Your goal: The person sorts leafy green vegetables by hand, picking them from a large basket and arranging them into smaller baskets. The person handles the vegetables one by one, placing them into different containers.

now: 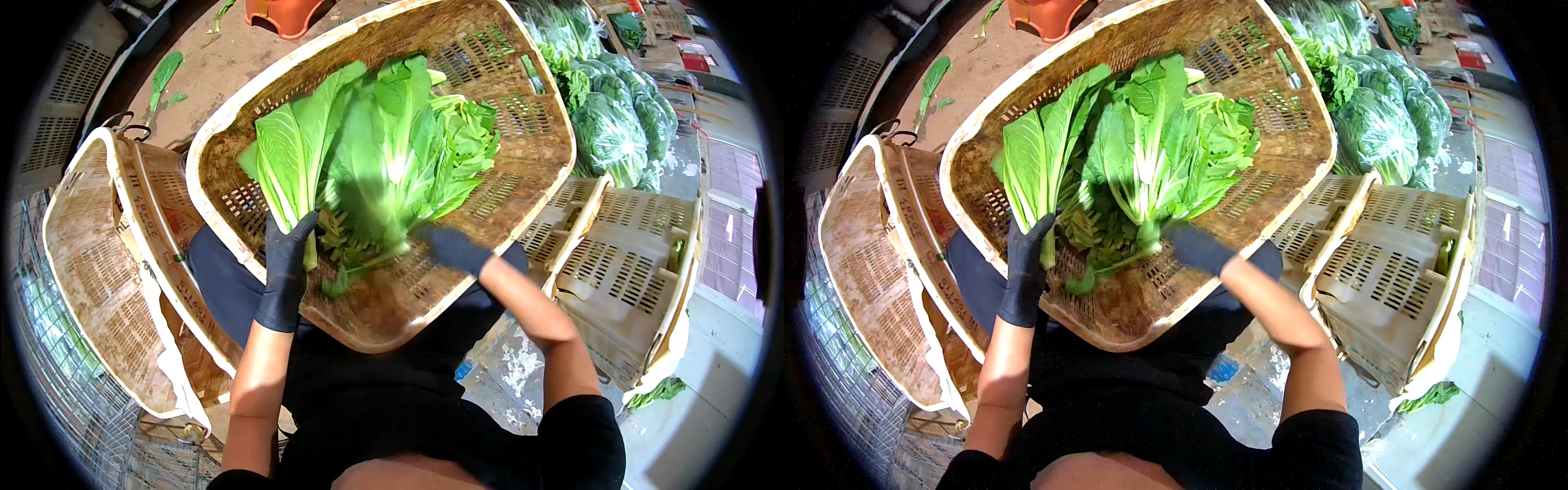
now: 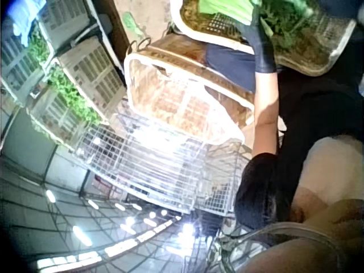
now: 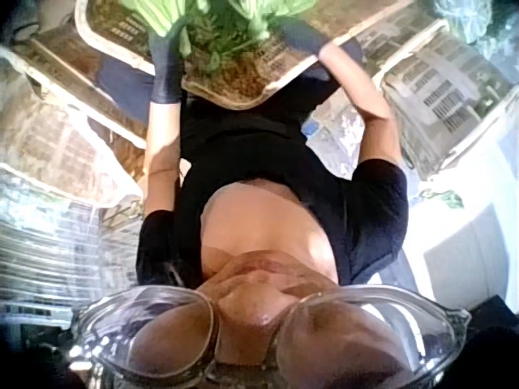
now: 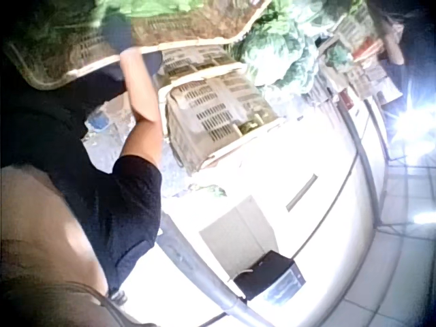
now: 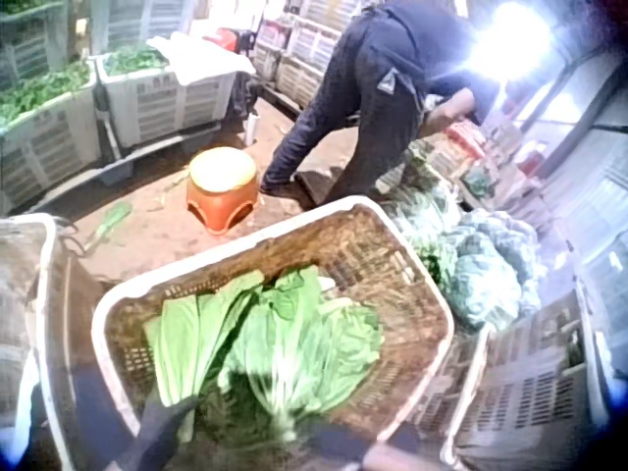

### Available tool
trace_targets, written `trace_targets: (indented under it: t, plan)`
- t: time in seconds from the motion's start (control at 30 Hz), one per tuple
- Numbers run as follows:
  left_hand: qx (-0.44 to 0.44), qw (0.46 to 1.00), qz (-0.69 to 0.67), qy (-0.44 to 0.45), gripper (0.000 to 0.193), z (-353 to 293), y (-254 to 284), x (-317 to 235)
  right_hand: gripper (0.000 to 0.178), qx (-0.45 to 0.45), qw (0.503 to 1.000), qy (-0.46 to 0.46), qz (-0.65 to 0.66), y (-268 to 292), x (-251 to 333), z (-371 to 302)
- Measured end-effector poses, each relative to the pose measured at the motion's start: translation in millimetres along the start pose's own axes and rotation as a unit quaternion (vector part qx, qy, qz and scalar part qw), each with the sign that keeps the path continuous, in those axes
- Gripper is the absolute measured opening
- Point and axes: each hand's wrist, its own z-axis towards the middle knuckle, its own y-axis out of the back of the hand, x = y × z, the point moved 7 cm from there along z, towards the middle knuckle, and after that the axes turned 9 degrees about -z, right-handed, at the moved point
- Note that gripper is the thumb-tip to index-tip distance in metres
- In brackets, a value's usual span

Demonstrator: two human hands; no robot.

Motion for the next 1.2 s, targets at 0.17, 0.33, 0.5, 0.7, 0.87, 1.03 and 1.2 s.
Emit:
trace_targets:
  t: [0.17, 0.33, 0.5, 0.7, 0.87, 1.03, 1.2]
  plan:
    - [0.017, 0.984, -0.121, 0.129, 0.049, 4, 8, 54, 0.093, -0.233, 0.938, -0.220, -0.131, 50, -48, 124]
    - [0.016, 0.896, -0.366, 0.251, 0.046, -12, -1, 88, 0.097, -0.215, 0.961, -0.175, 0.021, 52, -93, 132]
    - [-0.026, 0.921, -0.308, 0.237, 0.038, -9, 9, 109, 0.066, -0.267, 0.708, -0.108, 0.645, 97, -118, 50]
    - [-0.012, 0.997, 0.021, 0.073, 0.040, -15, -2, 92, 0.071, -0.339, 0.886, -0.131, 0.289, 82, 38, -16]
    - [0.102, 0.969, -0.089, 0.207, 0.049, -30, -25, 82, 0.072, -0.148, 0.987, 0.015, 0.056, 34, 156, 7]
    - [0.021, 0.924, -0.269, 0.271, 0.042, -27, -3, 120, 0.053, -0.031, 0.790, -0.008, 0.612, 15, 97, 36]
    - [-0.043, 0.936, -0.282, 0.207, 0.051, -33, 6, 87, 0.048, -0.209, 0.919, -0.258, 0.212, -61, -47, 100]
